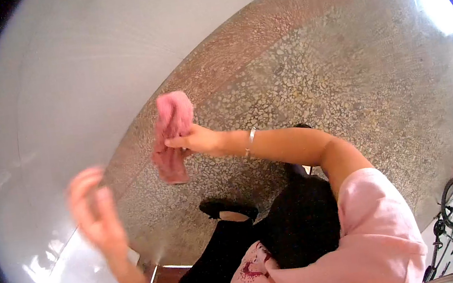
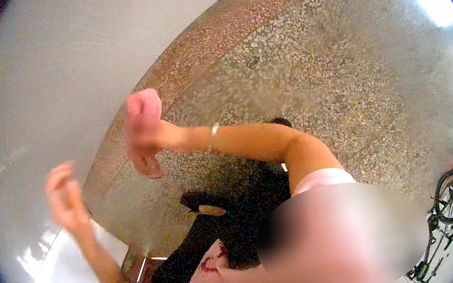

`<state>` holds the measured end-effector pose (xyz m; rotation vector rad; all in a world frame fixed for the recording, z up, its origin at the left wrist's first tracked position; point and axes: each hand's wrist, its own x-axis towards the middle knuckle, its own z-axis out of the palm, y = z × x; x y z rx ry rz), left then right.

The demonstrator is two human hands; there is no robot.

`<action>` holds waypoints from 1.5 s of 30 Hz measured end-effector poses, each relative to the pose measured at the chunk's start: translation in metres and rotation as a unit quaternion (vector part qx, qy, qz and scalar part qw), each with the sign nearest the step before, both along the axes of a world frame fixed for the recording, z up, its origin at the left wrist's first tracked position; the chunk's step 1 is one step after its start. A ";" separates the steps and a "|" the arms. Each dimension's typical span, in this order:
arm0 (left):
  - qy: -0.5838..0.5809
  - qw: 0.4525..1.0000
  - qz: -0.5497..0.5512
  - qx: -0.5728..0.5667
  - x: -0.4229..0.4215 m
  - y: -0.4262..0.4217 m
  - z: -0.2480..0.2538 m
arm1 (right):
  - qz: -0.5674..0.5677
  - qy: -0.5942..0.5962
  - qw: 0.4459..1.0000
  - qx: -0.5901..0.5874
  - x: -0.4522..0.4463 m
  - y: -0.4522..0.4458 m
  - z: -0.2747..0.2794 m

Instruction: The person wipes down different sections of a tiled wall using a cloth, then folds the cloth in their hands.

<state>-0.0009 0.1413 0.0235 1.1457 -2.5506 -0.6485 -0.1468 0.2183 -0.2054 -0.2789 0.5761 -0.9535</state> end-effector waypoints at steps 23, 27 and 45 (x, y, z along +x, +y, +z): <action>-0.259 0.525 -0.281 -0.760 -0.061 -0.152 0.174 | -0.549 0.123 0.826 0.031 -0.335 -0.034 -0.066; -0.256 0.534 -0.267 -0.760 -0.069 -0.143 0.166 | -0.534 0.268 0.778 0.194 -0.208 -0.084 -0.070; -0.252 0.555 -0.284 -0.740 -0.066 -0.145 0.163 | -0.376 0.362 0.843 0.128 -0.148 -0.072 -0.130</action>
